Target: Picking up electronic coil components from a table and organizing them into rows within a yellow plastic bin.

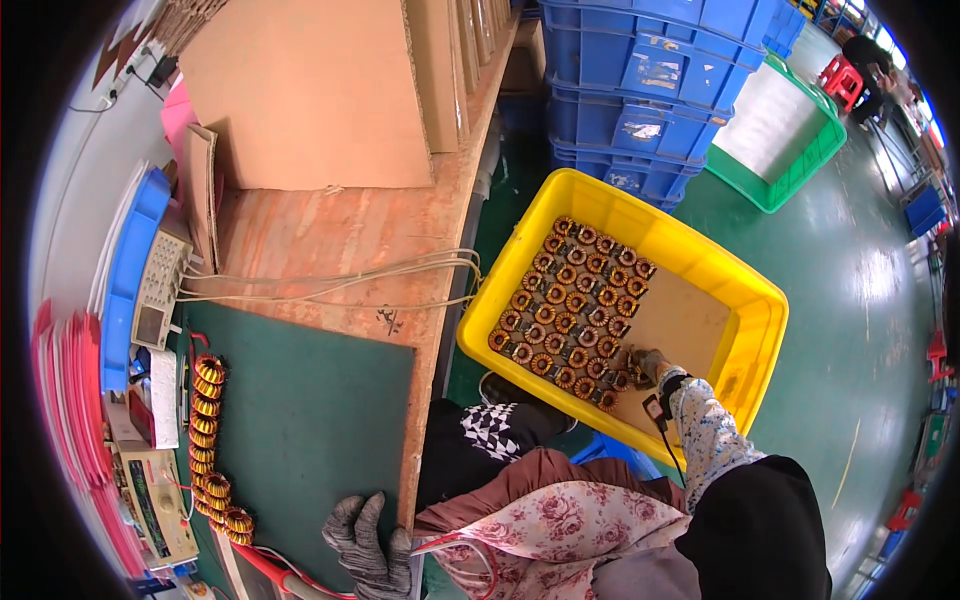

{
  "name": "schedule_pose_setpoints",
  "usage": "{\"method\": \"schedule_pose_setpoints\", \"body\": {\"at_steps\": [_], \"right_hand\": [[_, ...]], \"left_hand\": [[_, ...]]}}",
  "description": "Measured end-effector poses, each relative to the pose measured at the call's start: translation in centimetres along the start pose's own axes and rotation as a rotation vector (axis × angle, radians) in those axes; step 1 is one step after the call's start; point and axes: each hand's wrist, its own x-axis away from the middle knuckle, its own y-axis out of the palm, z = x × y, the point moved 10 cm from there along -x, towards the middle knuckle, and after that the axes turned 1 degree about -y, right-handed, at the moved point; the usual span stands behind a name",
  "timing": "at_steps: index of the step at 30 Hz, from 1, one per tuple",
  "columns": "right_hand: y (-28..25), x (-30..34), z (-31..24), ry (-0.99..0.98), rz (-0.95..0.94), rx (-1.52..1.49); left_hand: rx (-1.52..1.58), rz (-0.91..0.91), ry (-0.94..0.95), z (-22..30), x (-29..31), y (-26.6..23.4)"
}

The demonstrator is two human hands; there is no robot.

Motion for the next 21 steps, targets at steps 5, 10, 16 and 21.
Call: {"method": "schedule_pose_setpoints", "body": {"at_steps": [5, 10, 16, 21], "right_hand": [[-0.2, 0.1, 0.2, 0.014, 0.019, 0.006], [-0.7, -0.1, 0.3, 0.023, 0.027, -0.001], [0.2, -0.7, -0.3, -0.074, -0.021, 0.000], [0.3, -1.7, -1.0, -0.100, 0.025, 0.034]], "left_hand": [[0.012, 0.004, 0.016, 0.3, -0.3, 0.0], [-0.005, -0.006, 0.016, 0.3, -0.2, 0.2], [-0.006, 0.006, 0.015, 0.2, 0.0, -0.2], [-0.018, 0.016, 0.032, 0.7, -0.3, 0.1]]}}
